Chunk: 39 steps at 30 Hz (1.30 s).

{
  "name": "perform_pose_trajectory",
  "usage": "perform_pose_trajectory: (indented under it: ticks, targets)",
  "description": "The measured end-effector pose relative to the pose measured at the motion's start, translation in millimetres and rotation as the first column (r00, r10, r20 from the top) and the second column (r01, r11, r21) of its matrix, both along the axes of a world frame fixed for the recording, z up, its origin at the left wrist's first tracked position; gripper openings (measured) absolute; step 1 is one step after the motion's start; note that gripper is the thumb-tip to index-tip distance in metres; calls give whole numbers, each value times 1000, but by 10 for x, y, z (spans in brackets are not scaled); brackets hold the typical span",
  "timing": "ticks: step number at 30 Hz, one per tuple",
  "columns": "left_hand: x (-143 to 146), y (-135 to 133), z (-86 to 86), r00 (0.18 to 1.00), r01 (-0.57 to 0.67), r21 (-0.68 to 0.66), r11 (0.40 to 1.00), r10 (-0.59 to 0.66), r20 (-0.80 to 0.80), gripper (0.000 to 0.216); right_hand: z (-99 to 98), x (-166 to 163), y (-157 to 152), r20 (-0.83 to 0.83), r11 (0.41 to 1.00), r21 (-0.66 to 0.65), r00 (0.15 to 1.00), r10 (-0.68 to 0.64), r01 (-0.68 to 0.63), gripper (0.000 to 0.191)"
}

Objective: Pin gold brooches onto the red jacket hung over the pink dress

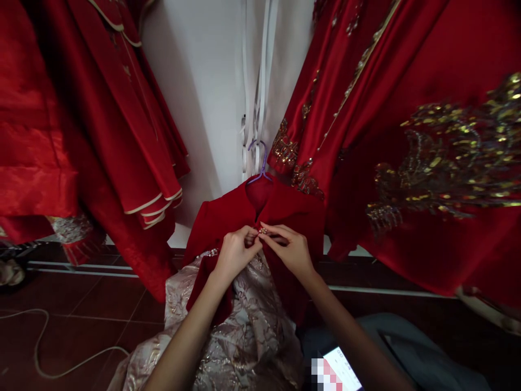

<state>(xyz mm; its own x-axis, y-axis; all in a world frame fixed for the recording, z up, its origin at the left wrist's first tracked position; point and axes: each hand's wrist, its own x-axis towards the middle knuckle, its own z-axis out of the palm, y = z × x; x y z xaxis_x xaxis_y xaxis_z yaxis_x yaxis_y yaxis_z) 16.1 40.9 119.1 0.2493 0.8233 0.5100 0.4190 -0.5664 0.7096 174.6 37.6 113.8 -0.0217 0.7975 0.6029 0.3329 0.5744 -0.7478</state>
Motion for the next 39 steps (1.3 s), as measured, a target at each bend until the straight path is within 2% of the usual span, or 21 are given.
perform_pose_trajectory:
  ticks: [8,11,13,17,20,22,24,28,31,32,34,35,36,37,39]
  targets:
    - [-28,26,17,972,-39,108,993,63,-227,12,-46,-4,23,15,999,-17,999,30,-30,33]
    - [-4,23,33,966,-35,112,993,62,-250,14,-26,10,43,52,999,-14,998,44,-44,31]
    - [4,6,45,974,-1,109,994,26,-225,18,-27,16,61,67,999,-17,997,36,-35,30]
    - [-76,-15,39,954,176,121,977,-139,-266,39,-132,83,68,22,999,-39,1000,6,-5,38]
    - [-230,3,3,918,249,29,968,-227,-324,64,-272,236,3,53,994,-110,998,27,-21,46]
    - [-359,8,-18,915,250,-42,967,-250,-318,71,-346,379,-79,107,976,-213,992,68,-44,35]
    - [-505,-5,-32,929,221,-78,972,-234,-287,65,-371,522,-183,121,952,-304,989,81,-41,23]
    - [-832,-87,-27,952,101,-162,982,-143,-271,39,-259,699,-404,3,915,-402,999,47,-42,27]
    - [-976,-204,61,924,122,-330,936,-229,-308,11,-108,702,-540,-93,898,-436,995,29,-67,28]
    - [-968,-251,107,913,171,-407,897,-299,-277,8,-60,682,-575,-130,888,-452,991,34,-89,28]
    - [-843,-338,188,884,310,-540,783,-446,-139,12,29,620,-627,-225,855,-486,971,75,-179,29]
    - [-725,-364,204,862,384,-575,723,-503,-56,15,73,579,-643,-271,838,-493,956,108,-235,29]
    - [-576,-370,192,843,444,-574,688,-538,6,18,118,533,-653,-307,825,-489,941,141,-284,29]
    - [-404,-354,145,837,477,-533,698,-546,34,18,163,483,-656,-331,819,-477,929,168,-318,30]
    - [-29,-254,-58,882,439,-367,820,-472,1,12,251,374,-640,-343,823,-441,914,214,-358,31]
